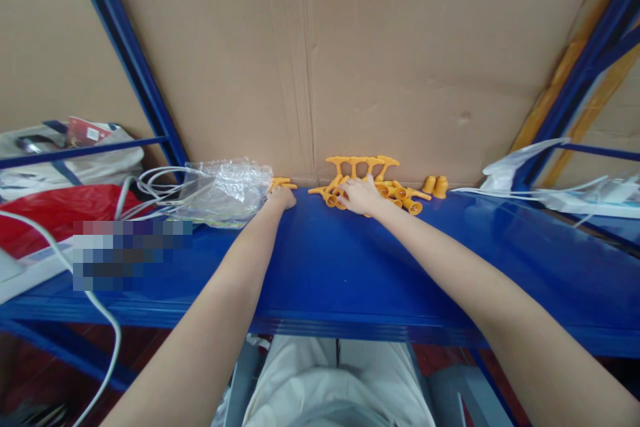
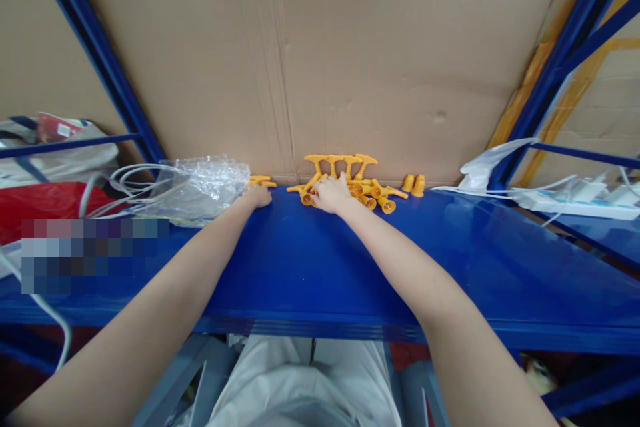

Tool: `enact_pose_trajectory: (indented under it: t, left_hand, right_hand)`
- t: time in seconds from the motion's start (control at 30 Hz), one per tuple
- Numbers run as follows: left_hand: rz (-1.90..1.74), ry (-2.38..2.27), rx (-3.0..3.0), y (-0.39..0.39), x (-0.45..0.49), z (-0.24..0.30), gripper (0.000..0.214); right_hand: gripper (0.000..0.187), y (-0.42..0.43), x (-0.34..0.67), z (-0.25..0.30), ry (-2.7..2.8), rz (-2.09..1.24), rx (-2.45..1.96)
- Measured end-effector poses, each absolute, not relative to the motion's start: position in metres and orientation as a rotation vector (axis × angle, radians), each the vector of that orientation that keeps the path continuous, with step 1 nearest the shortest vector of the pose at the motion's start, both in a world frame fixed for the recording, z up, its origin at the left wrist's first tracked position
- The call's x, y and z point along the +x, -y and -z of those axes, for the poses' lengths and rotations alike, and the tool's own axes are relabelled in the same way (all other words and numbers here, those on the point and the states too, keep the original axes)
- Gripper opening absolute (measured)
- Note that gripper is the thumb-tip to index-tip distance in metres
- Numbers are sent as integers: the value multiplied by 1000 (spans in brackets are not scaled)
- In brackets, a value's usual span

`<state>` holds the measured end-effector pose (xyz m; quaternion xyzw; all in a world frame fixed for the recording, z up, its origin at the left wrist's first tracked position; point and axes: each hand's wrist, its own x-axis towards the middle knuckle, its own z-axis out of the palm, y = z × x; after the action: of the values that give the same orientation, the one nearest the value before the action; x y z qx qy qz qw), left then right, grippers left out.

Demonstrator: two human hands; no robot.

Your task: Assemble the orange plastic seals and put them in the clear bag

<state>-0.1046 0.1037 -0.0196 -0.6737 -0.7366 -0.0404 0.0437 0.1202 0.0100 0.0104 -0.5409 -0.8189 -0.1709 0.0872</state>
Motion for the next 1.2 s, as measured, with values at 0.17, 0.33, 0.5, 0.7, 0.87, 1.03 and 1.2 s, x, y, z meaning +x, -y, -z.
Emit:
enact_pose_trajectory:
  t: [0.17,0.33,0.5,0.7,0.87,1.03,1.2]
  left_hand:
    - [131,2191,-2073,-99,-105,21,52]
    - [143,2102,-2097,-94,-103,17,49]
    - [192,2059,-2083,-91,-97,14,45]
    - [290,2073,-2055,-91,-90,11,42]
    - [375,2064,-2059,-89,-83,4,43]
    - [323,2059,-2022,-82,-76,-9,37]
    - [233,2075,-2035,-78,-75,-22,35]
  right_hand:
    - [42,-13,116,-8,2443,410,-1652]
    - [42,-11,116,-7,2448,390,-1636]
    - [48,-5,118,-10,2440,438,-1568]
    - [50,3,124,-8,2434,439,-1491]
    - [47,12,137,-6,2420,466,-1436]
    - [50,17,161,-9,2351,488,-1466]
    - [51,17,193,-13,2249,475,-1488]
